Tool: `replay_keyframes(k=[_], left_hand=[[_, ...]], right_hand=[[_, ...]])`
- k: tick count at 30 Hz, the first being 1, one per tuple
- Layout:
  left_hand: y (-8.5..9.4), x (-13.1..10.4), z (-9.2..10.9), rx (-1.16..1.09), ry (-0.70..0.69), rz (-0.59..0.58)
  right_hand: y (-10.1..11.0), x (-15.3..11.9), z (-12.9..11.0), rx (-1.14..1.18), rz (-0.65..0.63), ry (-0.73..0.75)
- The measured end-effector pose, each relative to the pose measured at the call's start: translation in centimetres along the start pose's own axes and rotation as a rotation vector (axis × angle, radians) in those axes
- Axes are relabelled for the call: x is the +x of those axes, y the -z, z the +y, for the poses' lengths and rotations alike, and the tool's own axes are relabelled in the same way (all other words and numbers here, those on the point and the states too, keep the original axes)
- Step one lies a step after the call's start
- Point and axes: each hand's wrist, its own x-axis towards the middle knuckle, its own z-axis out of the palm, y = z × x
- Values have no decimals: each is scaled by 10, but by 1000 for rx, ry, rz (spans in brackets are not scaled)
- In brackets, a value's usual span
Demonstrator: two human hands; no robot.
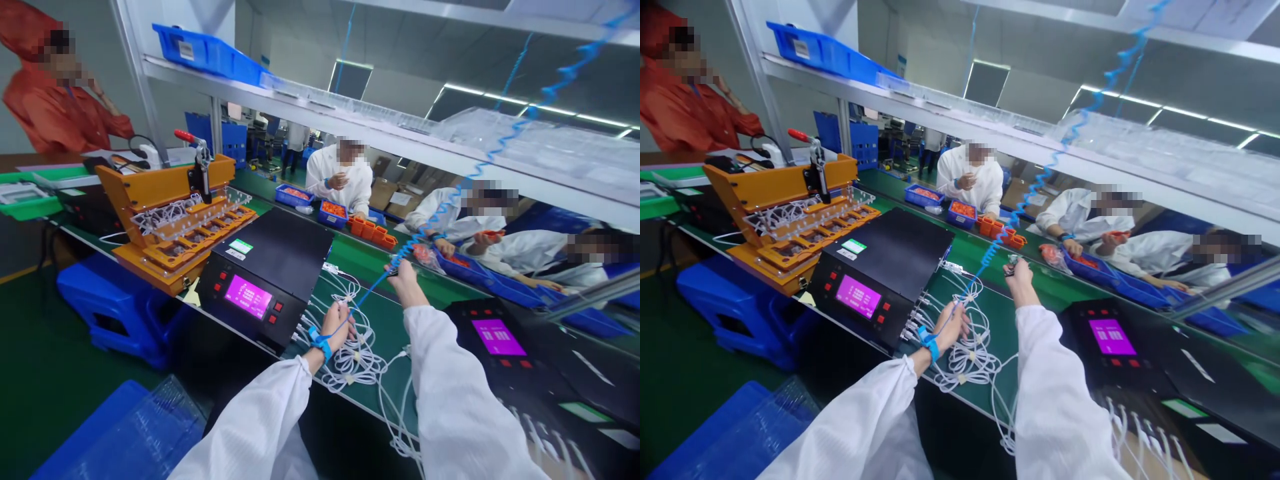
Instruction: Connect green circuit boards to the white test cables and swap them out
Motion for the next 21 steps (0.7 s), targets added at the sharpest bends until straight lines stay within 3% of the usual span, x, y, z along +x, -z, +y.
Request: replay_keyframes(k=[5,11,16,21], left_hand=[[-2,9,7,-175,37,104],[-3,8,10,-274,91,124],[-3,3,18,-287,114,106],[-5,1,24,-295,132,89]], right_hand=[[-5,18,19,168,5,-175],[-34,20,60,202,-71,-194],[-65,24,85,-11,-169,-133],[-79,26,97,-446,-307,9]])
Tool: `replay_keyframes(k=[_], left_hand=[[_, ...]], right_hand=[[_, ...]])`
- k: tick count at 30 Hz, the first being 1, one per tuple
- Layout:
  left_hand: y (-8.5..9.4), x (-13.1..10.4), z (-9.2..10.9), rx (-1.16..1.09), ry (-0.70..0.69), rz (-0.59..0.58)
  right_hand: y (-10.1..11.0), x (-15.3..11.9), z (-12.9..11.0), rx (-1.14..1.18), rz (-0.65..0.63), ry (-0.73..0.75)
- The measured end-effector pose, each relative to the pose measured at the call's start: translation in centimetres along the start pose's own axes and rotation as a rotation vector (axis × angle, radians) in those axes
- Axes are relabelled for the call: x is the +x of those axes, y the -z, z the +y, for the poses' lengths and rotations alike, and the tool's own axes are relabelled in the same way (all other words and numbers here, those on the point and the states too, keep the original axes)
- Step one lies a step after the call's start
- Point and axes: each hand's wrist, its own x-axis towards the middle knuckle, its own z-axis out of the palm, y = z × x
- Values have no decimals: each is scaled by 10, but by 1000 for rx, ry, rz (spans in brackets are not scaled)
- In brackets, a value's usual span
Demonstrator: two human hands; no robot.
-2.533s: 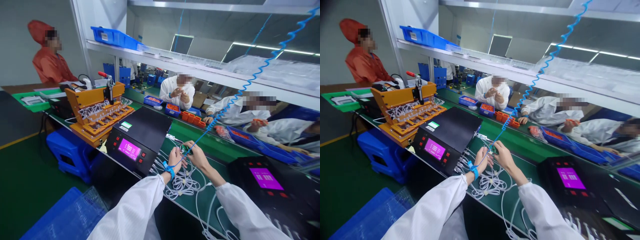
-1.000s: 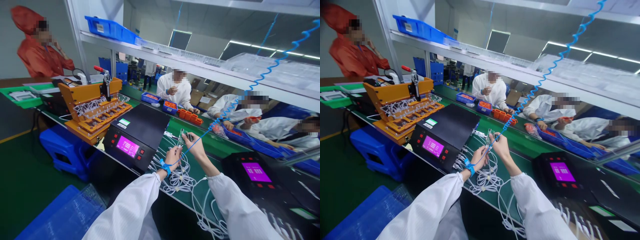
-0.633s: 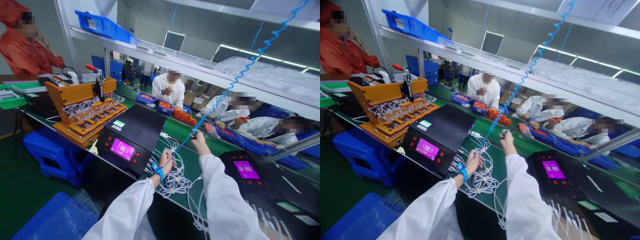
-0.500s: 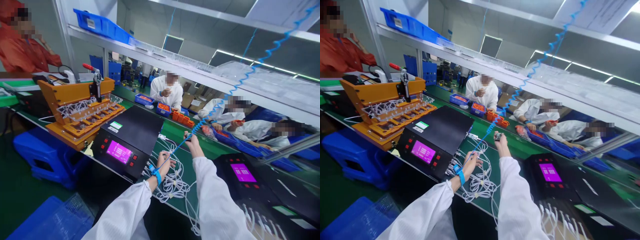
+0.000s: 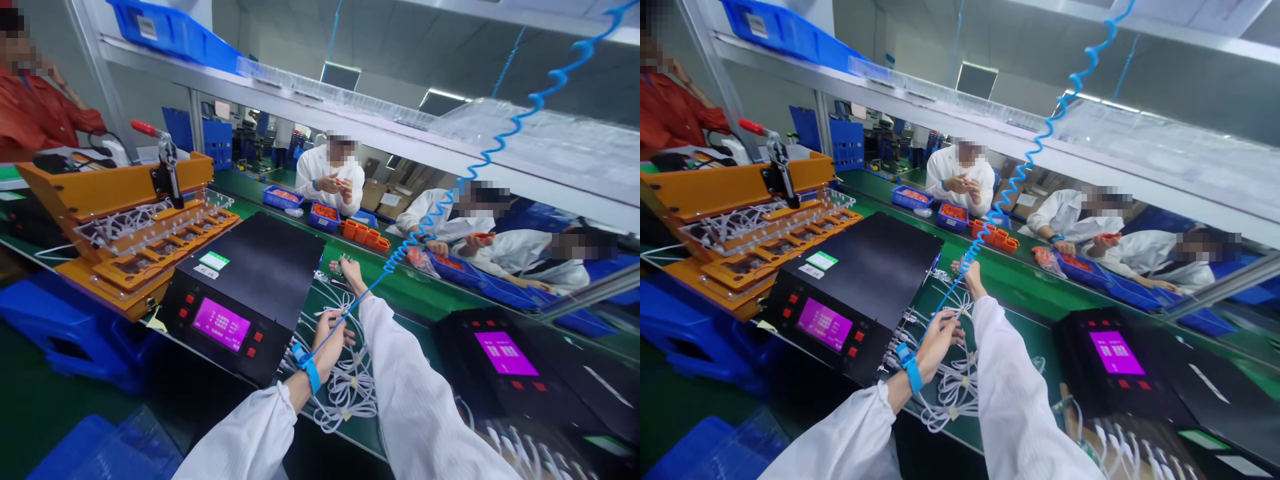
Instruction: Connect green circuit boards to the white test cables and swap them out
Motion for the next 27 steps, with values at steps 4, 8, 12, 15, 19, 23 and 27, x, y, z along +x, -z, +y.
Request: replay_keyframes(k=[4,8,12,15,19,23,27], left_hand=[[-1,-1,2,-16,20,-4],[-2,-1,3,10,37,-23],[-2,-1,2,36,54,-42],[-3,0,0,31,62,-41],[-2,2,-3,19,57,-40],[-1,5,-1,-1,-19,-37],[-1,13,6,-32,-60,44]], right_hand=[[2,-1,3,-415,-94,169],[4,1,8,-755,-263,320],[4,9,14,-997,-388,427],[4,11,16,-1102,-474,508],[6,6,15,-1172,-541,624],[10,-5,11,-1199,-562,726],[20,-19,6,-1189,-547,789]])
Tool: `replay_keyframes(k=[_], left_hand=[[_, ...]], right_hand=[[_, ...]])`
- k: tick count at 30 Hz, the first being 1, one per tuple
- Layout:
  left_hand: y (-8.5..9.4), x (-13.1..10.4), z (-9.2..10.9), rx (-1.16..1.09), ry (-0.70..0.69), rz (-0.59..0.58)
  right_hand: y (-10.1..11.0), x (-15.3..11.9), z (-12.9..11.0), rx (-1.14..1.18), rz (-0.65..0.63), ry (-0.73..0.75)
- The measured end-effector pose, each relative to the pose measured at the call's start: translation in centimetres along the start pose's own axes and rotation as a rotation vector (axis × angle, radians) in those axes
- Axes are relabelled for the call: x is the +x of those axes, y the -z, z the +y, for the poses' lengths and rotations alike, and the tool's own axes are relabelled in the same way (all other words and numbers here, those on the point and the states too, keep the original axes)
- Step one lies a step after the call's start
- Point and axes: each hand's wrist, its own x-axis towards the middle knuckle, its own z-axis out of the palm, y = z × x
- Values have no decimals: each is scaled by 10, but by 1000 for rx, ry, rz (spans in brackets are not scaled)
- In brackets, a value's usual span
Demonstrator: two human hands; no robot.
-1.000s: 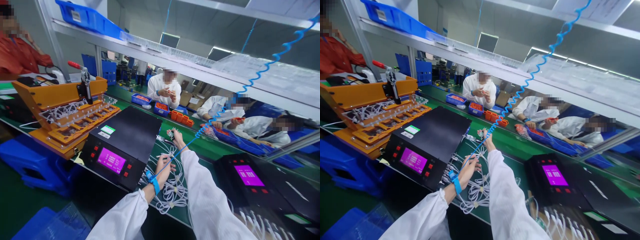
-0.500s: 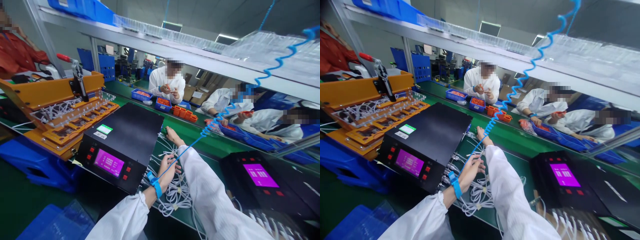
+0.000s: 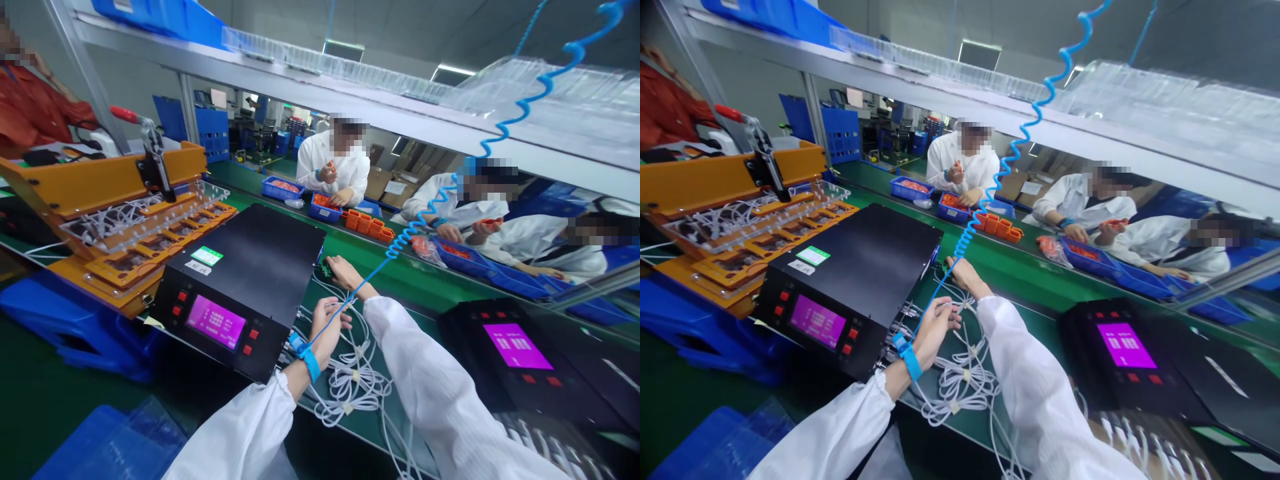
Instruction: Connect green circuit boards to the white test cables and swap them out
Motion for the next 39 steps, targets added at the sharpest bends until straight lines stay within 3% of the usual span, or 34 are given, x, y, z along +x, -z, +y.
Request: replay_keyframes(k=[8,13,19,23,28,33,36,39], left_hand=[[-1,20,1,27,-233,123],[-3,20,-1,91,-247,49],[-2,7,-5,194,-293,-86],[1,6,-7,251,-318,-110],[8,10,-11,318,-326,-115],[11,11,-12,400,-341,-135],[14,9,-11,477,-375,-137],[19,5,-13,541,-382,-129]], right_hand=[[44,-68,-19,78,153,95],[66,-117,-33,189,236,202],[72,-150,-46,178,222,133],[72,-160,-53,158,242,67],[81,-163,-62,138,313,109],[84,-154,-67,-27,246,187],[79,-146,-59,-31,235,182],[80,-139,-37,55,323,16]])
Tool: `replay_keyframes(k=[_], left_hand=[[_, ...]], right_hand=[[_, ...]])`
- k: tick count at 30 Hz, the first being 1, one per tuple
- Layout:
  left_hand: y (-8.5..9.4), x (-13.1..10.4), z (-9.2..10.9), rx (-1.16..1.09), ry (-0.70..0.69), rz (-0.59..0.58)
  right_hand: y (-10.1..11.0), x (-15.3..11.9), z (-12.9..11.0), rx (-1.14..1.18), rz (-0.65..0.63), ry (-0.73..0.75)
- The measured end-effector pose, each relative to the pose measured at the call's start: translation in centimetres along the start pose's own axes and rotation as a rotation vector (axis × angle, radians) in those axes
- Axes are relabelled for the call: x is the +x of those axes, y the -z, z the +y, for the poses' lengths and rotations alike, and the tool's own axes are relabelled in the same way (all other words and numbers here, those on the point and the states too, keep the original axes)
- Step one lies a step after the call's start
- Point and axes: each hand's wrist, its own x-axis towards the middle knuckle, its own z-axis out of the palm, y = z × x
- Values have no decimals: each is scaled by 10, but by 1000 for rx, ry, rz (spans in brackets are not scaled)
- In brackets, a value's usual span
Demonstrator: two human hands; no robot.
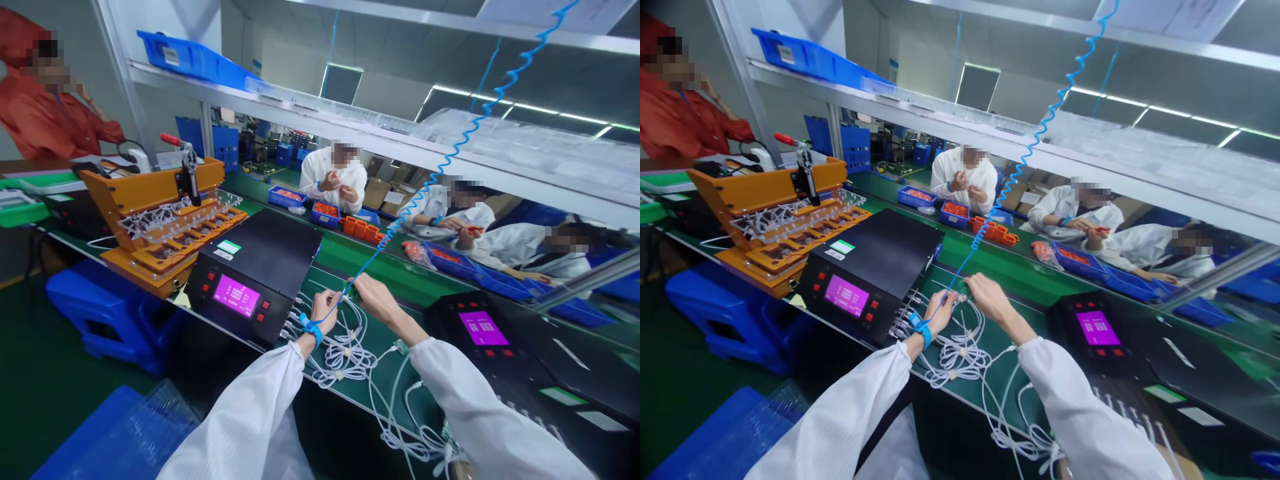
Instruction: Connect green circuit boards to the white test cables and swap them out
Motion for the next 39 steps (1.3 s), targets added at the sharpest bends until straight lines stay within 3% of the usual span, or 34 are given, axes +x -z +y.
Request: replay_keyframes(k=[3,5,7,12,16,19,24,29,33,39], left_hand=[[3,-6,-5,31,29,-4],[2,-6,-6,28,48,-12],[-3,-2,-5,8,53,-35],[-22,10,9,-19,-39,-76],[-21,7,16,55,-148,-82],[-14,2,19,123,-187,-78],[-13,-1,27,189,-165,-94],[-14,-12,19,202,-81,-114],[-8,-17,9,155,33,-141],[-11,-14,28,-93,72,-189]], right_hand=[[9,6,22,-1,175,-233],[16,7,23,40,286,-352],[21,7,10,130,356,-385],[25,9,-49,359,392,-353],[27,17,-65,472,447,-439],[26,21,-56,587,504,-525],[8,26,-30,1062,552,-881],[9,33,10,1092,675,-1038],[23,21,19,1063,701,-1026],[24,-14,-42,1059,503,-844]])
